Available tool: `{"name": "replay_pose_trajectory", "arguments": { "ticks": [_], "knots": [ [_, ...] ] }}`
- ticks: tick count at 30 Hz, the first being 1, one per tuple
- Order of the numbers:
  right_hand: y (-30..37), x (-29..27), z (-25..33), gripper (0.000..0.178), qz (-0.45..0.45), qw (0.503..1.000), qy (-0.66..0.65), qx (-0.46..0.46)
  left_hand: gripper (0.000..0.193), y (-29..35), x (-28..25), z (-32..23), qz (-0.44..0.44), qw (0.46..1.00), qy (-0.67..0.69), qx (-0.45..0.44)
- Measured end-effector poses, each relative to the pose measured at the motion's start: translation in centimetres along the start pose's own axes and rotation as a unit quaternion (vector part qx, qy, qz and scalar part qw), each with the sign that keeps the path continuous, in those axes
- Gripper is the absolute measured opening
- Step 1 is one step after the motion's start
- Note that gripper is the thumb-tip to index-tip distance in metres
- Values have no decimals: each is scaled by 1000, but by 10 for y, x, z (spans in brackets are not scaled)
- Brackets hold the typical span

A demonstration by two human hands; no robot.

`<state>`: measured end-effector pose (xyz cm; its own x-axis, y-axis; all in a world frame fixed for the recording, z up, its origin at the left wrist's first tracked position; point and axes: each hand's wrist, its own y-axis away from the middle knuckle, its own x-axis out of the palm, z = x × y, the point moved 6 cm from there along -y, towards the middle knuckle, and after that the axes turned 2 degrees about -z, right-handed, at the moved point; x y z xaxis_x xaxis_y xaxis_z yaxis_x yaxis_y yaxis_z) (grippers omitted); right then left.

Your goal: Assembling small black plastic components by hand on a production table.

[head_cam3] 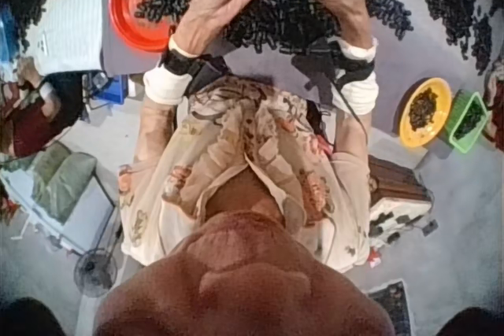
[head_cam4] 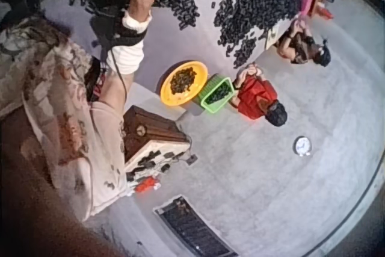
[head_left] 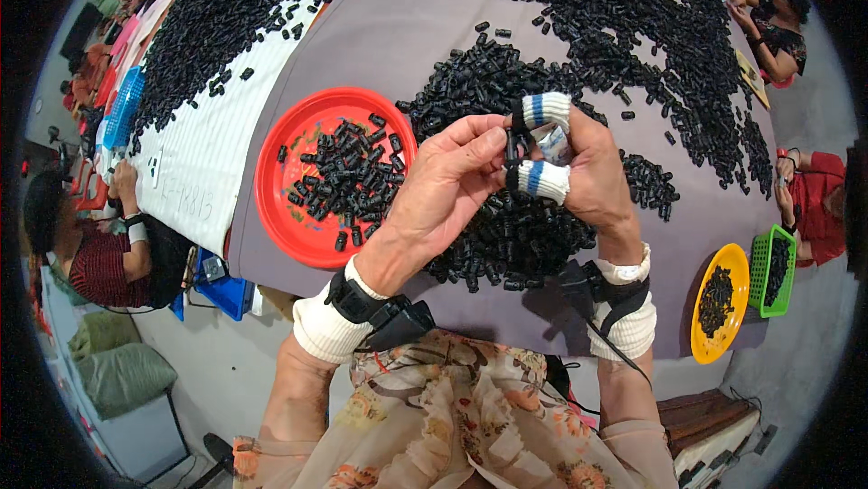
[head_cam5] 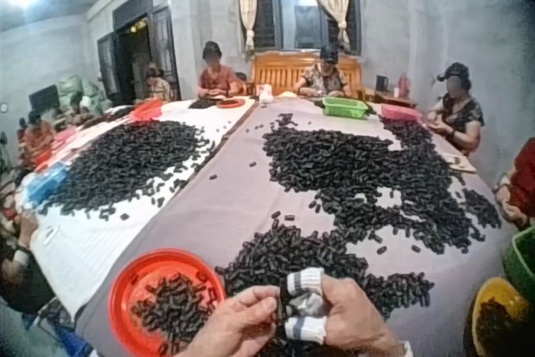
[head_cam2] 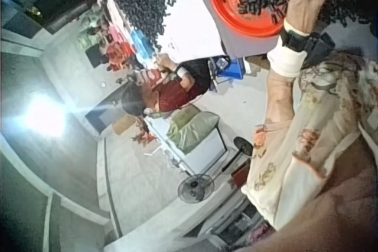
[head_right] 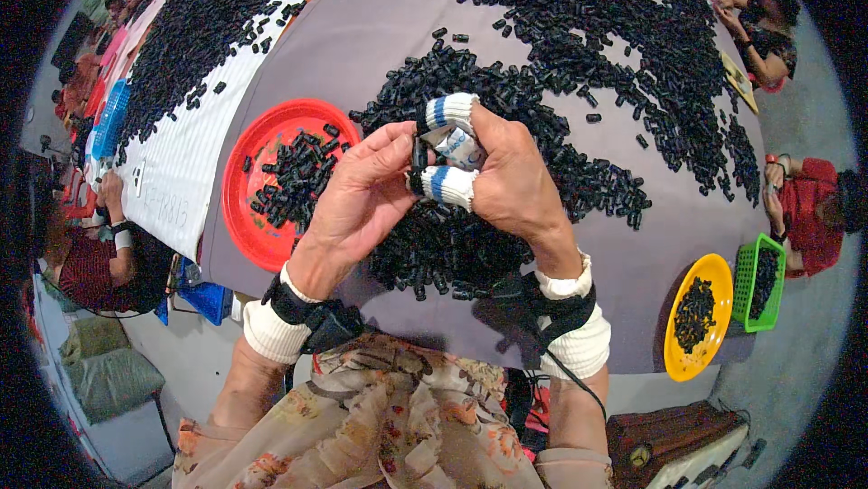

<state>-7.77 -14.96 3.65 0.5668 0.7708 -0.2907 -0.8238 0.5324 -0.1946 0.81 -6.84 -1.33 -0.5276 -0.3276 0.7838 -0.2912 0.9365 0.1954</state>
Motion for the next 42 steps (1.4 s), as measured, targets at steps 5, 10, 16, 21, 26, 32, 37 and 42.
{"name": "replay_pose_trajectory", "arguments": {
  "ticks": [5, 10, 16, 21, 26, 32, 37, 42],
  "knots": [
    [0, 4, -10, 41, -10, 998, -58, 3, 24, 4, -1, 3, 5, 999, 46, -11],
    [1, 4, -6, 41, -5, 999, 23, -22, 25, 5, -9, 6, 11, 999, 49, -13],
    [0, 4, -7, 39, -6, 1000, 4, -1, 28, 7, -15, 4, 17, 999, 47, -13],
    [-1, 3, -11, 29, 43, 998, -3, 44, 24, 13, -10, -3, 38, 999, 23, -11],
    [-2, 13, -11, 26, 79, 996, -11, 47, 25, 11, -14, 0, 38, 999, 13, -10],
    [-2, 16, -10, 30, 109, 991, 54, 50, 25, 11, -15, 2, 25, 1000, -7, -4],
    [-3, 17, -8, 34, 109, 992, 60, 35, 23, 12, -12, 2, 41, 999, 0, -4],
    [-3, 17, -16, 39, 111, 989, 88, 32, 22, 11, -14, 1, 52, 999, 7, 0]
  ]
}}
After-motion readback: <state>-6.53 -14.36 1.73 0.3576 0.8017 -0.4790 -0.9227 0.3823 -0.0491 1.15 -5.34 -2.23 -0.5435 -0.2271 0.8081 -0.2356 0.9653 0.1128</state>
